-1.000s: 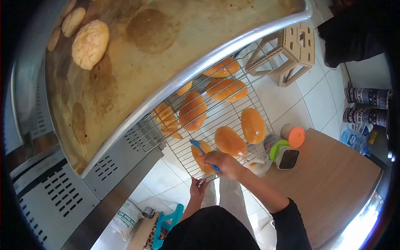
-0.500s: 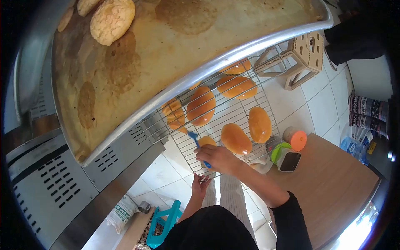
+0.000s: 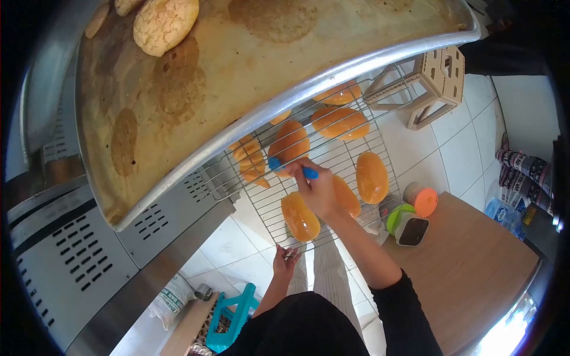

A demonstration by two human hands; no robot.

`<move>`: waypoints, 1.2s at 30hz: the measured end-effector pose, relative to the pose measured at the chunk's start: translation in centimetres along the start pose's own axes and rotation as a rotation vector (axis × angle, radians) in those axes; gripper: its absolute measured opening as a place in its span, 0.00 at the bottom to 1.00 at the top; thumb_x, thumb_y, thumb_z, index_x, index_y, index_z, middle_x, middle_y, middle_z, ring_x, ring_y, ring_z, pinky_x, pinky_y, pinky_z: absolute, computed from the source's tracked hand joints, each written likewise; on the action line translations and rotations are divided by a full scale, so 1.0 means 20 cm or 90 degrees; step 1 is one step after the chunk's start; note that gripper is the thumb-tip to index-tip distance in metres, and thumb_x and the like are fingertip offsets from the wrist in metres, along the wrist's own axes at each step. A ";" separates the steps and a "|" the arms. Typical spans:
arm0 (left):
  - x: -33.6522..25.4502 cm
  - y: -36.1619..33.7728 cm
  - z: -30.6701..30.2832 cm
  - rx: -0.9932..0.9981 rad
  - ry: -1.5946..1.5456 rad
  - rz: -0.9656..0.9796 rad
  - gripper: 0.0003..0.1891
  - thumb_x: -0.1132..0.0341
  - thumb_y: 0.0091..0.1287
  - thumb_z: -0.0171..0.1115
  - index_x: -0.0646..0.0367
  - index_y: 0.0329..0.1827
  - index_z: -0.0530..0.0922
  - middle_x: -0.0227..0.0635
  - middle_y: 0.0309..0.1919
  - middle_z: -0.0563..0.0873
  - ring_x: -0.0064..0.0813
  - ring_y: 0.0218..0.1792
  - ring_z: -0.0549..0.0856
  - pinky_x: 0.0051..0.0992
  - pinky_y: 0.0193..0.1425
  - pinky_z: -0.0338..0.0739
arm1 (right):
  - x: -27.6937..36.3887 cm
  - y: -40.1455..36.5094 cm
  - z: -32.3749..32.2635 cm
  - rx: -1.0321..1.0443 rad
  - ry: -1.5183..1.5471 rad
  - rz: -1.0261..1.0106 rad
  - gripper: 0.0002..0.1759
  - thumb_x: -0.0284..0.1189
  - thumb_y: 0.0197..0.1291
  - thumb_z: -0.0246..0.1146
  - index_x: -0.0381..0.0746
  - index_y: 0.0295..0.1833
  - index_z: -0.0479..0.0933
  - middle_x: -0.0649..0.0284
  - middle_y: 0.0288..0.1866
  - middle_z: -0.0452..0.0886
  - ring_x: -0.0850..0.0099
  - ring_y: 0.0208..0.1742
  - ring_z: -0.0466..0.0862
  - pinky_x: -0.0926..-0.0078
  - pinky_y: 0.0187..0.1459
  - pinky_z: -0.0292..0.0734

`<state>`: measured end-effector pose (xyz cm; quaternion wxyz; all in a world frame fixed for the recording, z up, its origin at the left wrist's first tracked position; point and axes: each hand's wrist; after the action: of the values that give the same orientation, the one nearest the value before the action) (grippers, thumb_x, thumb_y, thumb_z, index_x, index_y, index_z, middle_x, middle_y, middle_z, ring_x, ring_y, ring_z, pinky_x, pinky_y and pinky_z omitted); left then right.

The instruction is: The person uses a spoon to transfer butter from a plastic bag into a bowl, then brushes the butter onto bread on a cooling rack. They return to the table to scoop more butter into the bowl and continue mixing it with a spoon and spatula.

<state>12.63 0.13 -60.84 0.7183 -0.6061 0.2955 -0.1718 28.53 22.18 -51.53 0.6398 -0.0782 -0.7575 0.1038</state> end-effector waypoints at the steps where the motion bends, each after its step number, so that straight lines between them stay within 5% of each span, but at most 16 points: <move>1: 0.00 0.00 0.00 -0.010 0.004 -0.003 0.14 0.54 0.59 0.47 0.56 0.27 0.64 0.34 0.26 0.72 0.39 0.37 0.74 0.42 0.44 0.70 | 0.01 0.02 -0.01 -0.047 -0.057 0.002 0.06 0.19 0.53 0.46 0.30 0.30 0.69 0.60 0.27 0.75 0.80 0.29 0.75 0.86 0.30 0.69; 3: 0.00 0.01 -0.01 0.004 0.003 -0.001 0.14 0.54 0.59 0.47 0.56 0.27 0.64 0.34 0.27 0.72 0.38 0.37 0.74 0.42 0.44 0.71 | 0.00 0.10 -0.01 -0.096 -0.111 0.006 0.05 0.19 0.53 0.47 0.31 0.30 0.70 0.61 0.25 0.75 0.79 0.27 0.75 0.86 0.29 0.69; 5: 0.00 0.00 -0.02 0.016 0.002 -0.001 0.14 0.54 0.59 0.47 0.56 0.27 0.64 0.34 0.27 0.72 0.38 0.37 0.74 0.42 0.43 0.71 | -0.04 0.18 0.01 -0.358 0.140 -0.100 0.03 0.22 0.50 0.51 0.35 0.30 0.70 0.59 0.17 0.73 0.65 0.16 0.72 0.76 0.19 0.65; 12: 0.00 0.00 0.00 -0.008 0.020 0.000 0.15 0.53 0.58 0.47 0.56 0.27 0.64 0.36 0.28 0.71 0.39 0.37 0.74 0.41 0.42 0.72 | 0.00 0.05 0.07 -0.106 0.001 -0.074 0.04 0.23 0.50 0.52 0.34 0.30 0.71 0.59 0.16 0.72 0.70 0.15 0.71 0.79 0.19 0.64; 18: 0.00 0.00 -0.02 0.000 0.008 -0.008 0.15 0.53 0.58 0.47 0.56 0.27 0.64 0.36 0.29 0.71 0.39 0.38 0.74 0.41 0.43 0.72 | -0.05 0.19 -0.02 -0.424 0.089 -0.053 0.03 0.23 0.50 0.52 0.35 0.29 0.70 0.55 0.17 0.72 0.65 0.16 0.72 0.76 0.20 0.65; 20: 0.00 0.00 -0.01 0.001 0.000 -0.013 0.15 0.53 0.58 0.48 0.57 0.28 0.64 0.36 0.29 0.71 0.39 0.38 0.74 0.42 0.43 0.72 | -0.04 0.11 -0.04 -0.289 0.015 -0.066 0.04 0.18 0.51 0.49 0.31 0.30 0.69 0.58 0.26 0.75 0.78 0.27 0.74 0.84 0.28 0.67; 25: -0.02 0.00 -0.01 -0.022 0.002 -0.028 0.15 0.54 0.58 0.48 0.57 0.28 0.64 0.36 0.28 0.71 0.40 0.37 0.74 0.43 0.43 0.72 | -0.09 -0.22 0.00 0.178 -0.121 -0.286 0.09 0.20 0.40 0.55 0.37 0.33 0.69 0.57 0.37 0.73 0.62 0.39 0.74 0.74 0.37 0.71; 29: -0.04 -0.03 0.02 -0.035 0.010 -0.022 0.15 0.54 0.58 0.48 0.58 0.28 0.64 0.37 0.28 0.71 0.40 0.36 0.75 0.44 0.42 0.72 | -0.10 -0.27 -0.02 0.207 -0.225 -0.324 0.10 0.20 0.38 0.56 0.37 0.32 0.69 0.57 0.39 0.73 0.63 0.43 0.72 0.73 0.40 0.70; 31: -0.07 -0.01 0.01 -0.006 0.006 -0.026 0.15 0.54 0.59 0.48 0.58 0.26 0.63 0.38 0.28 0.70 0.40 0.35 0.74 0.44 0.41 0.73 | -0.11 -0.22 -0.08 0.025 -0.154 -0.364 0.10 0.21 0.39 0.56 0.36 0.32 0.69 0.58 0.40 0.73 0.63 0.44 0.72 0.73 0.42 0.70; 36: -0.17 0.05 0.10 0.008 0.005 -0.023 0.16 0.55 0.59 0.46 0.57 0.22 0.62 0.37 0.27 0.71 0.40 0.33 0.75 0.44 0.39 0.74 | -0.15 -0.28 0.00 0.005 -0.129 -0.297 0.08 0.17 0.41 0.56 0.36 0.32 0.70 0.54 0.41 0.73 0.60 0.43 0.74 0.72 0.39 0.70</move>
<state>11.29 3.92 -60.81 0.7176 -0.6062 0.2860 -0.1890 29.18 16.09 -53.06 0.5673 0.1121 -0.8150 -0.0365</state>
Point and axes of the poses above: each hand's wrist, its own y-axis towards the middle knuckle, its own z-axis out of the palm, x = y × z
